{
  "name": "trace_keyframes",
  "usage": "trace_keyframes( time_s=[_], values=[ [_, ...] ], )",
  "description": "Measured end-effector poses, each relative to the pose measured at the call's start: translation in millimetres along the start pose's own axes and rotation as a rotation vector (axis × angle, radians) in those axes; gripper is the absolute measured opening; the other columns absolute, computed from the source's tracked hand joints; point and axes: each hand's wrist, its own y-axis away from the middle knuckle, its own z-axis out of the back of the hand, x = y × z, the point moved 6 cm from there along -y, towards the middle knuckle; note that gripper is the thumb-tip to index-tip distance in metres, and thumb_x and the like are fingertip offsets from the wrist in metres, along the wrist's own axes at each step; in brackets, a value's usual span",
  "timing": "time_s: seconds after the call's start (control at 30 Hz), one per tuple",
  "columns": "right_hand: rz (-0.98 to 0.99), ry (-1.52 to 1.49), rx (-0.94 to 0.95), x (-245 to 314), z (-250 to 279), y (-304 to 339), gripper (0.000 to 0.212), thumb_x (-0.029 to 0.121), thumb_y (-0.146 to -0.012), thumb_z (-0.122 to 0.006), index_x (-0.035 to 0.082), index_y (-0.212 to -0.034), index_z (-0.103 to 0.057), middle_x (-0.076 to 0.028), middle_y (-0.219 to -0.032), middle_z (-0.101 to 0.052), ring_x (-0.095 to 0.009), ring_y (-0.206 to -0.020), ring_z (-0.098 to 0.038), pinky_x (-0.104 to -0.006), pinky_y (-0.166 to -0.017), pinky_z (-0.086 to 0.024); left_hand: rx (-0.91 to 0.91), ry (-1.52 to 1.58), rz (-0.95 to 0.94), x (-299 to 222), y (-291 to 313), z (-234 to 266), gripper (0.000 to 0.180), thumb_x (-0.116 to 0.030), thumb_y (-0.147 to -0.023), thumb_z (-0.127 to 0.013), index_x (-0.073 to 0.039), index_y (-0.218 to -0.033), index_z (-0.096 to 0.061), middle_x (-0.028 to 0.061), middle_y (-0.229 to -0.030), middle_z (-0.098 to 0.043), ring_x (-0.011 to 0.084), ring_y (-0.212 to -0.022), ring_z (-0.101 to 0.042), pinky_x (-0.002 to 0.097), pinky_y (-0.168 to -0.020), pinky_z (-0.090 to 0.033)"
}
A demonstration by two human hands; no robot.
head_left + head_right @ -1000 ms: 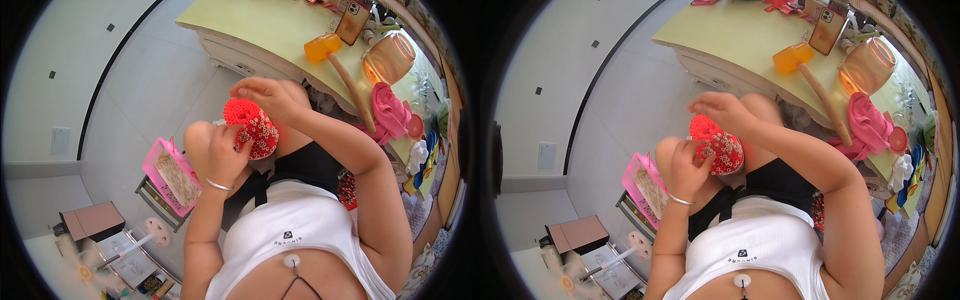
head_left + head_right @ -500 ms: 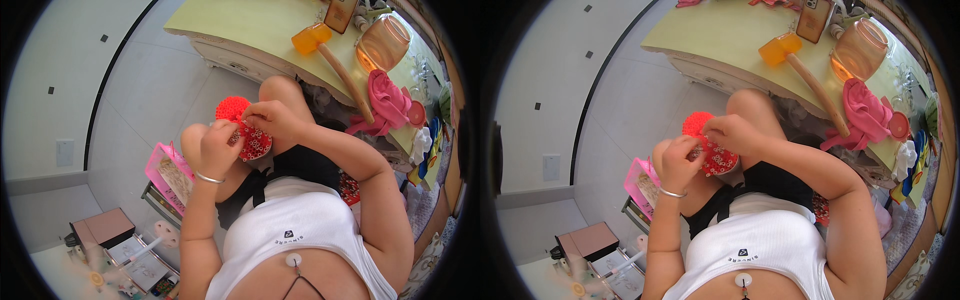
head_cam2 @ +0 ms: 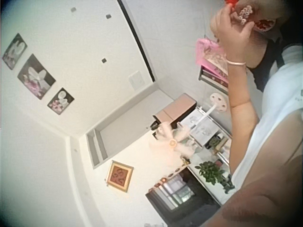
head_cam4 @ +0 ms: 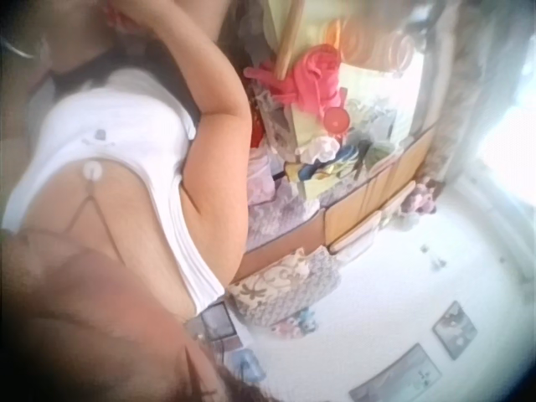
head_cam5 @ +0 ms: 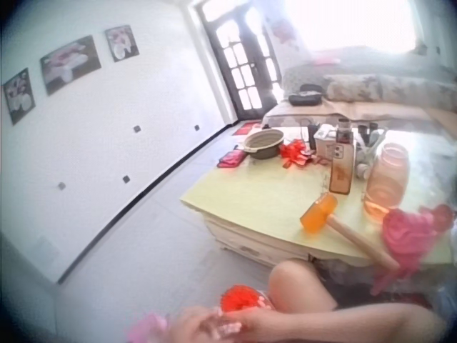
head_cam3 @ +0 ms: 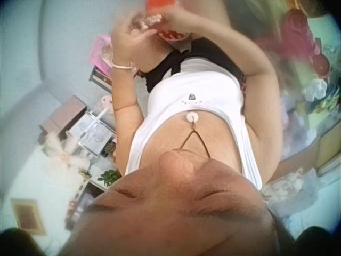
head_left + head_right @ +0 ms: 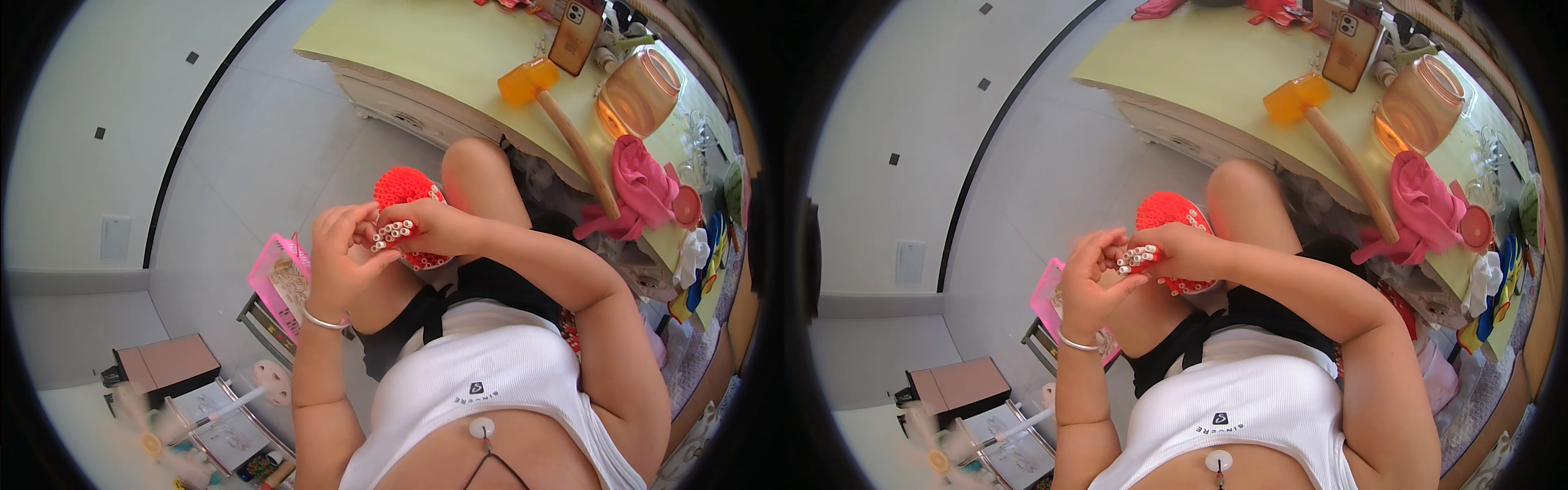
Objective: The person assembles firecrackers by hand, using a wooden mallet to tap fuse wires into red cylinders and gathering clusters of assembled firecrackers.
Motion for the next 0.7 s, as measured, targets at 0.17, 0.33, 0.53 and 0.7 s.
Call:
trace_keyframes(
  time_s=[0.17, 0.33, 0.53, 0.7],
  values=[
    [0.041, -0.086, 0.039, 2, 1, 2, 0.037, 0.005, -0.089, -0.071, 0.005, -0.125, -0.063, -0.012, -0.106, -0.072, -0.019, -0.099, -0.067, -0.0332, -0.089, -0.051, -0.213, 0.194, 0.065, 16, 21, -11, 0.044, 0.012, -0.070, -0.081, 0.002, -0.111, -0.066, 0.0069, -0.112, -0.060, 0.0130, -0.094, -0.064, 0.0258, -0.079, -0.056],
    [0.017, -0.106, 0.081, -7, -1, 0, 0.036, 0.008, -0.090, -0.073, 0.005, -0.125, -0.064, -0.007, -0.109, -0.072, -0.015, -0.099, -0.064, -0.0306, -0.090, -0.050, -0.314, 0.196, -0.035, 16, 29, -12, 0.037, 0.006, -0.071, -0.083, -0.002, -0.104, -0.069, 0.0046, -0.104, -0.061, 0.0145, -0.087, -0.062, 0.0262, -0.077, -0.055],
    [-0.124, -0.001, 0.067, 10, -4, -1, 0.033, 0.006, -0.089, -0.073, 0.005, -0.122, -0.065, -0.005, -0.103, -0.071, -0.015, -0.095, -0.064, -0.0294, -0.088, -0.050, -0.364, 0.569, -0.053, 13, 27, -2, 0.045, 0.005, -0.080, -0.077, 0.001, -0.121, -0.061, 0.0060, -0.111, -0.061, 0.0135, -0.095, -0.060, 0.0278, -0.088, -0.052],
    [0.295, -0.165, -0.038, 112, 28, -8, 0.024, 0.006, -0.093, -0.069, 0.001, -0.116, -0.063, -0.008, -0.104, -0.069, -0.018, -0.097, -0.065, -0.0314, -0.087, -0.052, -0.382, 0.672, 0.086, 56, 38, 1, 0.044, 0.001, -0.088, -0.070, 0.003, -0.130, -0.055, 0.0076, -0.118, -0.060, 0.0122, -0.097, -0.059, 0.0276, -0.091, -0.051]
  ],
)
